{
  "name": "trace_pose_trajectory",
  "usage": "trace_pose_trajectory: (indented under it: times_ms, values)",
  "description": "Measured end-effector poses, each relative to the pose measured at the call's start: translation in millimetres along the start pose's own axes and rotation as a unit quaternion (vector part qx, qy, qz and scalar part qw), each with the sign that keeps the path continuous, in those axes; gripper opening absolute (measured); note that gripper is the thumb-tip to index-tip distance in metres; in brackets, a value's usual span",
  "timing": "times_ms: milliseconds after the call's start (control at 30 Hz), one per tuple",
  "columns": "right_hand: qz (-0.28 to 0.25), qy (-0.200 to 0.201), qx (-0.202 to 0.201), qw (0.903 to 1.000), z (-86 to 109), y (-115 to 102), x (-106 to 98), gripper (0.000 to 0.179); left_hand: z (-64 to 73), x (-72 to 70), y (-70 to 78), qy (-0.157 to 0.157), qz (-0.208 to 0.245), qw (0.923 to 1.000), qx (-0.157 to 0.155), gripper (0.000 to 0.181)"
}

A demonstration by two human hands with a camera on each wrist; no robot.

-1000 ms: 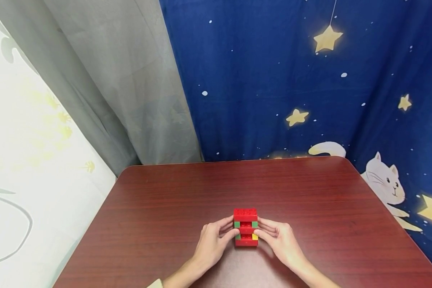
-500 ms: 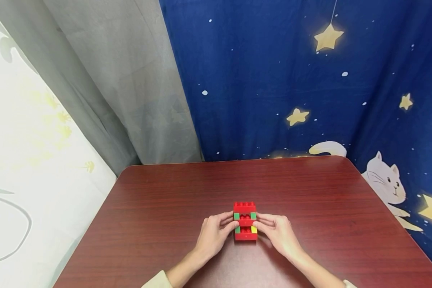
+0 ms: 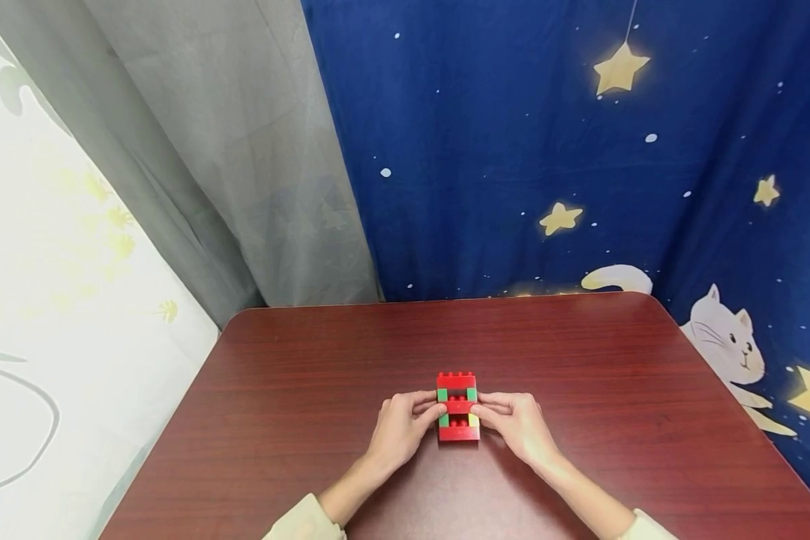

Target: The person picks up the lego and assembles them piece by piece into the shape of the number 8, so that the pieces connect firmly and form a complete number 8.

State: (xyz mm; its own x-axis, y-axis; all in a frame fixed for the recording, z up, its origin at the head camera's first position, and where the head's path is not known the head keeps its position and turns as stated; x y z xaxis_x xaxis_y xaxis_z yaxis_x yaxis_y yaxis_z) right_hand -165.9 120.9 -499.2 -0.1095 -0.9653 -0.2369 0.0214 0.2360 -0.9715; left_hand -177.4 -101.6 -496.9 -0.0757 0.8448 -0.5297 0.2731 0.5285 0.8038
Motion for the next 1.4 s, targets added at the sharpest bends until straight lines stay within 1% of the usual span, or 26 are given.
trace_pose_trajectory:
  times_ms: [200,300,533,633,867,1067,1233,1400]
  values:
    - [0.006,0.011,0.017,0.9998,-4.2,0,1,0.031,-3.2,1.9,0.3,-0.010,0.023,0.9995,-0.021,0.033]
    - [0.011,0.016,0.020,0.9996,-6.0,0,2,0.029,-5.2,2.4,0.7,-0.013,0.026,0.9992,-0.029,0.031]
    - [0.047,0.036,-0.010,0.9982,-9.8,1,4,0.025,-11.0,3.1,0.0,-0.008,0.024,0.9994,-0.025,0.026]
    - [0.060,0.041,-0.018,0.9972,-10.4,1,6,0.023,-12.3,3.1,-0.7,-0.007,0.020,0.9994,-0.026,0.023]
    - [0.090,0.050,-0.031,0.9942,-11.7,0,7,0.017,-14.5,3.6,-2.3,-0.007,0.002,0.9997,-0.025,0.022]
    - [0.102,0.057,-0.039,0.9924,-13.8,0,9,0.012,-16.5,5.3,-3.6,-0.007,-0.005,0.9997,-0.024,0.020]
    - [0.107,0.064,-0.047,0.9911,-15.7,1,9,0.008,-17.9,7.2,-4.2,0.003,-0.028,0.9996,-0.011,0.018]
    - [0.106,0.069,-0.051,0.9907,-17.0,3,10,0.006,-18.5,8.5,-4.8,0.015,-0.039,0.9991,-0.006,0.017]
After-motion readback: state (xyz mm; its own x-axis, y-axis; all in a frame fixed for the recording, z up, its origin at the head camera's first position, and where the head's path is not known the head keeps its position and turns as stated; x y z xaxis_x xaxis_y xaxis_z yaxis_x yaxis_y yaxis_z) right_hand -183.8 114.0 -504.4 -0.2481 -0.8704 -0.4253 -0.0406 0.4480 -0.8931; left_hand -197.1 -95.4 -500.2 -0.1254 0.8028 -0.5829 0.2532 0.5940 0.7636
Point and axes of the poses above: each hand's wrist, its own z-axis away from the middle knuckle, its own x-axis out of the palm, y = z × x, the point moved 1 cm from there along -z, towards the middle knuckle, and after that the axes turned 8 degrees about y, right-handed, at the moved point
